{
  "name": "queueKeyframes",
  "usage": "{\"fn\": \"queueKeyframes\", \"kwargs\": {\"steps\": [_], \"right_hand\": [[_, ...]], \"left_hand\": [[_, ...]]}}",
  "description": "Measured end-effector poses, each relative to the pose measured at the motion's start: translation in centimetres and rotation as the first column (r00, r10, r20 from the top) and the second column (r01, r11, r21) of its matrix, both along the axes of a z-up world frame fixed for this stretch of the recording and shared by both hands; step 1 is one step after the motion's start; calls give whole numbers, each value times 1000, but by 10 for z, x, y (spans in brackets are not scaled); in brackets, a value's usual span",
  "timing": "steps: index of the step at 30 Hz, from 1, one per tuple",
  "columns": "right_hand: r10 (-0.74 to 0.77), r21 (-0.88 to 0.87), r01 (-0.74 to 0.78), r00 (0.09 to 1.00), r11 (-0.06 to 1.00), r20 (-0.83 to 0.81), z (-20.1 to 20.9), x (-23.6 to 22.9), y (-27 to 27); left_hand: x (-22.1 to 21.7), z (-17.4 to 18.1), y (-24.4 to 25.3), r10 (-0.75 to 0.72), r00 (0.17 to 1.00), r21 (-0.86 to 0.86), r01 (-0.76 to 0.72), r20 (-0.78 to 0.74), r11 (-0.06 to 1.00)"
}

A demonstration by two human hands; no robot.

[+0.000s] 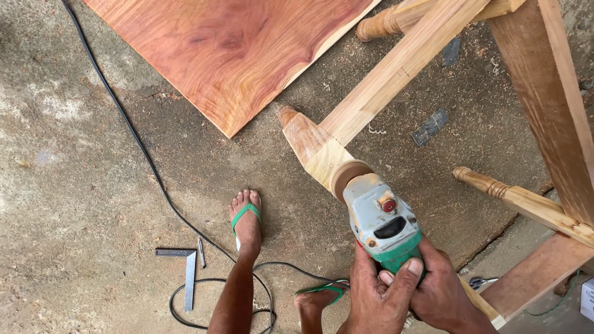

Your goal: Sanding the joints and surface of a wooden furniture frame using an angle grinder.

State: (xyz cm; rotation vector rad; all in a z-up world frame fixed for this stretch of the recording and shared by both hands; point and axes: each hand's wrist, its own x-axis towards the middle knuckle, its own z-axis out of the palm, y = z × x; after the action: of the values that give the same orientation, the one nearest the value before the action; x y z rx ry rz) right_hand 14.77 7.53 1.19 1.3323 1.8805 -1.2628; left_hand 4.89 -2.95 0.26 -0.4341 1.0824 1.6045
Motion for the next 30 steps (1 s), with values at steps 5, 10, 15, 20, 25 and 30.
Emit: {"fn": "queueKeyframes", "kwargs": {"steps": [5,10,15,20,25,30], "right_hand": [[-134,89,133,991,987,11,-2,44,-17],[-201,-31,201,980,979,2,-4,14,-24],[-78,3,78,995,997,-57,-3,-19,-23],[-230,-35,228,964,973,-130,-3,6,-22],[-495,23,512,840,859,-220,12,18,-34],[-635,-14,677,684,736,-360,31,11,-30]], "left_hand": [[6,2,-4,-78,997,41,77,23,996],[-11,3,-10,-133,991,-53,131,-30,990],[-14,-5,-18,-46,993,-16,44,-113,999],[-14,0,-3,-149,989,-15,148,-25,989],[-34,19,18,-429,902,16,430,-43,903],[-39,43,45,-551,825,3,556,-127,831]]}}
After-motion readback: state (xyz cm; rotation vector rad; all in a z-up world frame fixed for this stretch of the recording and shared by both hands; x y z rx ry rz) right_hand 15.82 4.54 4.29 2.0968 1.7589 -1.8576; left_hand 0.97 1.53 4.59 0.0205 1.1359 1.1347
